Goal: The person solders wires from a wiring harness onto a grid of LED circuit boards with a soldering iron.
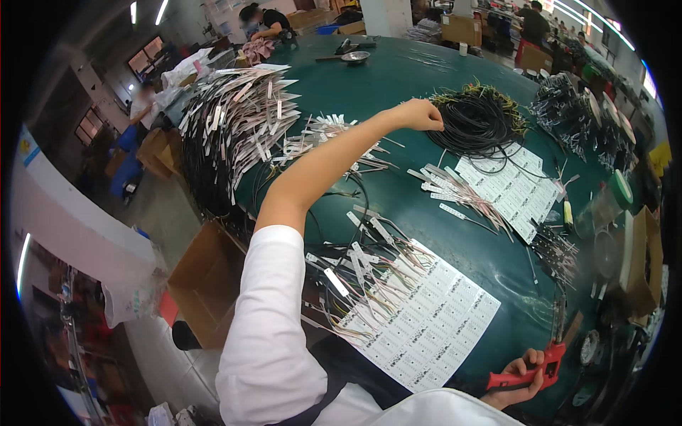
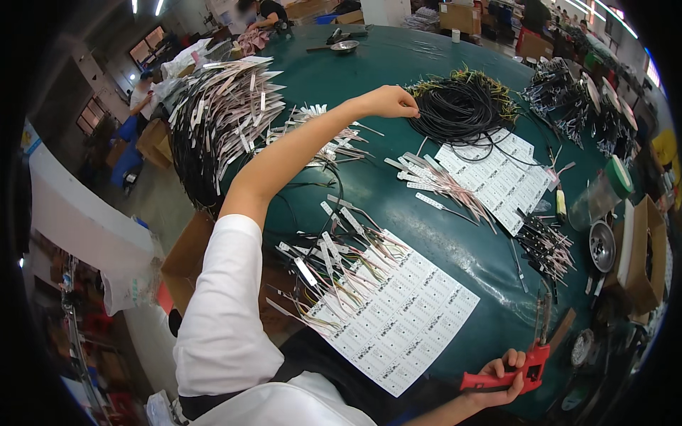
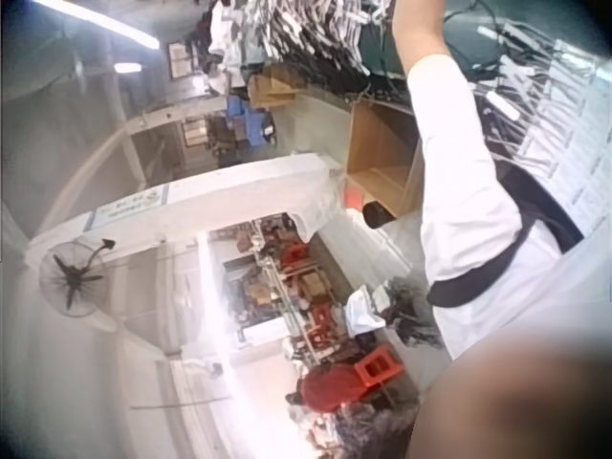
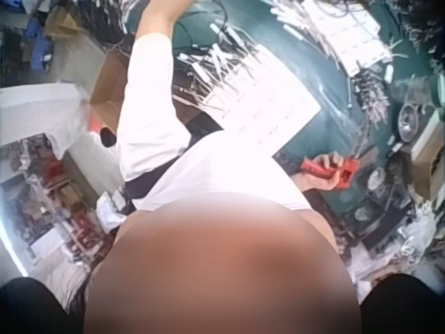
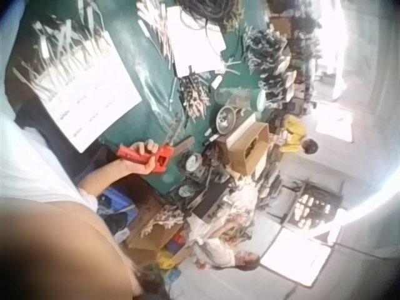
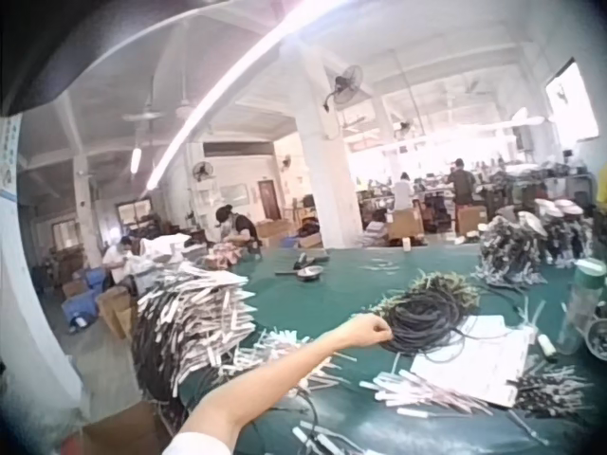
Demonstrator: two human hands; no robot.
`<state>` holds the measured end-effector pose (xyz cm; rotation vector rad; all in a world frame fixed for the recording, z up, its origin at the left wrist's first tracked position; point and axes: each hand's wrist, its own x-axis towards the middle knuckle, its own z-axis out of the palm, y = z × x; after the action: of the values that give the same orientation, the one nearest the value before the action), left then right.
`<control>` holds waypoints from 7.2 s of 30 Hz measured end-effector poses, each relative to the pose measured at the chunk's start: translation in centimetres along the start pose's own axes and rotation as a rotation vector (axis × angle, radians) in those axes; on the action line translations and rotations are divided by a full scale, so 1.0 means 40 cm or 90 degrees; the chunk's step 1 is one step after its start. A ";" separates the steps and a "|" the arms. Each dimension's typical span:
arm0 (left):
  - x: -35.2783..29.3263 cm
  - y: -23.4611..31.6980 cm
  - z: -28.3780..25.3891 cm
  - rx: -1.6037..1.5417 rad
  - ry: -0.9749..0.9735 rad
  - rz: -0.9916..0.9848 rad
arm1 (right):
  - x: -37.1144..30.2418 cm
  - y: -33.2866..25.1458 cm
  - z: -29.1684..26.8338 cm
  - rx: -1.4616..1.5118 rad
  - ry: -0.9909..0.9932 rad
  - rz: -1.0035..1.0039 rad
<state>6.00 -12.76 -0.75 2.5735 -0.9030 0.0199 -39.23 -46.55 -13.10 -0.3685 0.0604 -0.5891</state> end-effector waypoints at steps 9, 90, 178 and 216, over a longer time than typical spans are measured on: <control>0.007 0.043 0.031 0.046 -0.025 -0.156 | 0.004 -0.004 -0.009 0.018 -0.018 0.025; 0.049 0.144 0.289 -0.103 0.088 0.052 | 0.026 0.025 0.040 0.101 0.007 0.038; -0.358 0.376 0.349 -0.308 -0.201 0.062 | -0.070 0.113 0.164 -0.738 -0.058 0.310; -0.344 0.357 0.325 -0.500 -0.250 -0.026 | -0.103 0.112 0.103 -0.534 -0.032 0.247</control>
<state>-15.02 -19.64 -9.30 1.8706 -0.7733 -0.7240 -39.62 -39.51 -11.07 -1.1562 0.3284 -0.1408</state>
